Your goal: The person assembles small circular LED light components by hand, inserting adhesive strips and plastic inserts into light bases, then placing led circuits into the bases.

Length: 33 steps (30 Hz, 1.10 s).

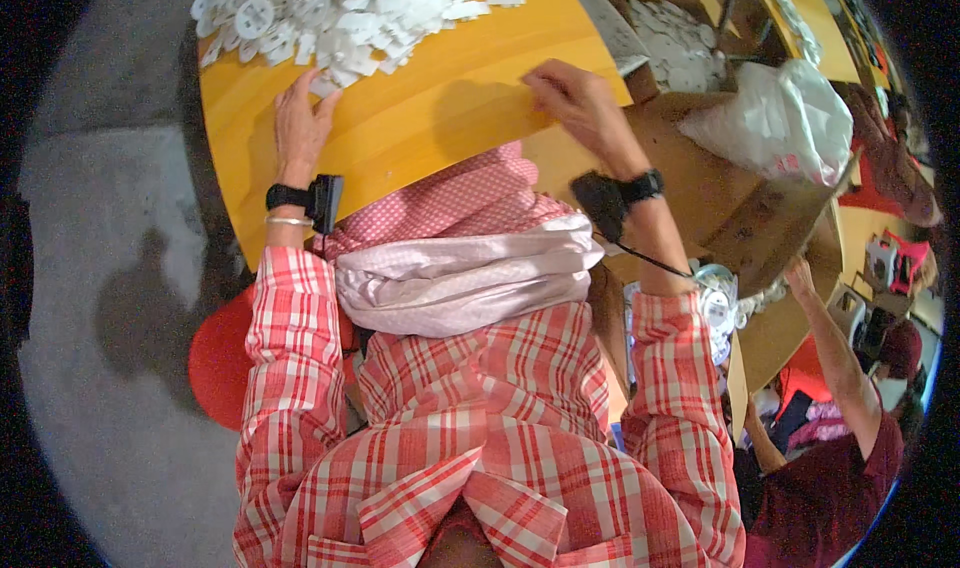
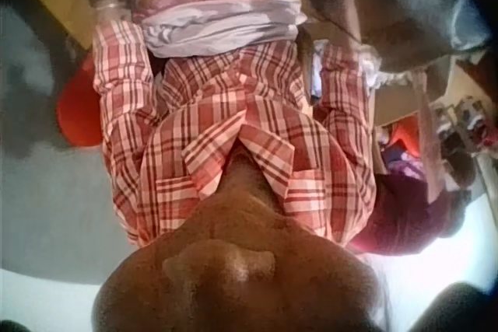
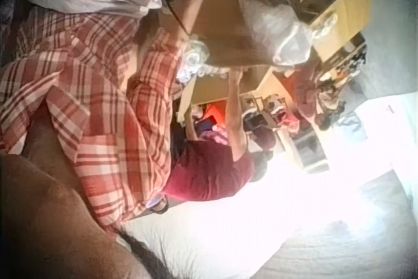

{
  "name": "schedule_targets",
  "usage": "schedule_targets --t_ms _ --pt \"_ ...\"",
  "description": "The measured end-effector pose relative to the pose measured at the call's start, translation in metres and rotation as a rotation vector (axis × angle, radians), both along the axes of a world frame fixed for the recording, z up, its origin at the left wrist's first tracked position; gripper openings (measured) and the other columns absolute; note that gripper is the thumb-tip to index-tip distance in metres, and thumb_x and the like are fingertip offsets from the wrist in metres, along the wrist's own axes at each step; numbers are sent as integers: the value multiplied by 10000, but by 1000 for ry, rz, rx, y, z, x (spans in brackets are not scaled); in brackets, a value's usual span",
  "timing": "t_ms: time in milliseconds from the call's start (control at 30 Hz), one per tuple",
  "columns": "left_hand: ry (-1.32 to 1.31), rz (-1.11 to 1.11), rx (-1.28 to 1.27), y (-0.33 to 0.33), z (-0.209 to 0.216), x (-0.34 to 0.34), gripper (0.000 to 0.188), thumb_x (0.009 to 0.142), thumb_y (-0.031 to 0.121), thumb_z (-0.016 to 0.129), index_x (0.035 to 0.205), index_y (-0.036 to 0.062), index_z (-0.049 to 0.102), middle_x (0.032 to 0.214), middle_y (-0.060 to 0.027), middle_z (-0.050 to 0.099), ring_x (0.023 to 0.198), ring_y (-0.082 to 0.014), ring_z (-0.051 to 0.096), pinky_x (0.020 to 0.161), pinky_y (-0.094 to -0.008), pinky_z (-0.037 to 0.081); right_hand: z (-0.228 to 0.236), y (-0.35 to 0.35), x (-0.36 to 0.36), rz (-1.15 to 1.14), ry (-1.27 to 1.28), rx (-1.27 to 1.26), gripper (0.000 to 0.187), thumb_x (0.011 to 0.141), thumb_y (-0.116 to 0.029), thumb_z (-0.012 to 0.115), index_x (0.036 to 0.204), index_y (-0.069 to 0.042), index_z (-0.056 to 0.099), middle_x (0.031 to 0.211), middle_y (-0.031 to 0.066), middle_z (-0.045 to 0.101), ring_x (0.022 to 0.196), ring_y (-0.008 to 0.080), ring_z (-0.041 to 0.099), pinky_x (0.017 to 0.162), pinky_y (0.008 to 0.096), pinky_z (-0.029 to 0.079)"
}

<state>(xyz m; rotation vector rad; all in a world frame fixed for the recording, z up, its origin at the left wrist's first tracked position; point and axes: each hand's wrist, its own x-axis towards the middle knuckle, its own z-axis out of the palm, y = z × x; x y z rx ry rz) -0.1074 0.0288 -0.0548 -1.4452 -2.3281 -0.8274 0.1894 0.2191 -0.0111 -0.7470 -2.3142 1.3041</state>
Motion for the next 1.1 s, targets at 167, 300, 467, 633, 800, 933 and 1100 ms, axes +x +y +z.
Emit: schedule_targets --t_ms 167,300,467,633,800,933,1100 --pt "28 6 -83 -21 1 32 333 794 131 617 1096 28 523 1008 -174 597 934 -354 529 824 -414 405 -8 6 -34 71 -16 369 207 876 -210 524 929 -28 605 772 152 629 706 298 613 625 354 471" --pt "-36 -59 -74 -44 3 55 334 791 121 617 1092 17 516 995 -171 593 931 -349 521 819 -420 413 -8 10 -59 62 -26 483 202 871 -195 543 971 -31 605 819 123 634 726 248 619 639 321 479" --pt "-132 -59 1 -46 11 54 373 793 144 629 1121 12 511 1022 -177 583 965 -354 515 847 -417 411 -5 9 -81 38 41 445 196 824 -163 570 986 -52 585 868 141 616 779 292 611 677 369 483" --pt "-239 63 127 -39 36 -9 384 794 162 640 1131 28 516 1035 -177 570 949 -329 537 841 -399 430 0 -2 -84 68 66 418 196 818 -109 573 1001 -37 569 868 146 598 763 286 600 668 357 486" --pt "-316 165 232 -35 52 -67 370 797 204 647 1117 61 528 965 -154 570 883 -276 556 764 -377 463 6 -3 -66 81 43 345 186 831 -100 570 1002 -27 571 881 137 603 746 272 598 642 337 485" --pt "-263 196 257 -45 52 -112 379 815 237 635 1133 64 525 964 -146 573 872 -250 559 755 -347 468 9 0 -57 45 4 289 186 841 -98 566 1009 -19 575 894 129 607 716 242 592 632 319 479" --pt "-507 234 388 -59 53 -164 425 853 297 603 1198 72 502 994 -100 576 905 -175 543 801 -299 441 18 -1 -58 49 6 278 165 861 -77 548 1010 -18 585 858 113 611 675 197 574 620 290 468"
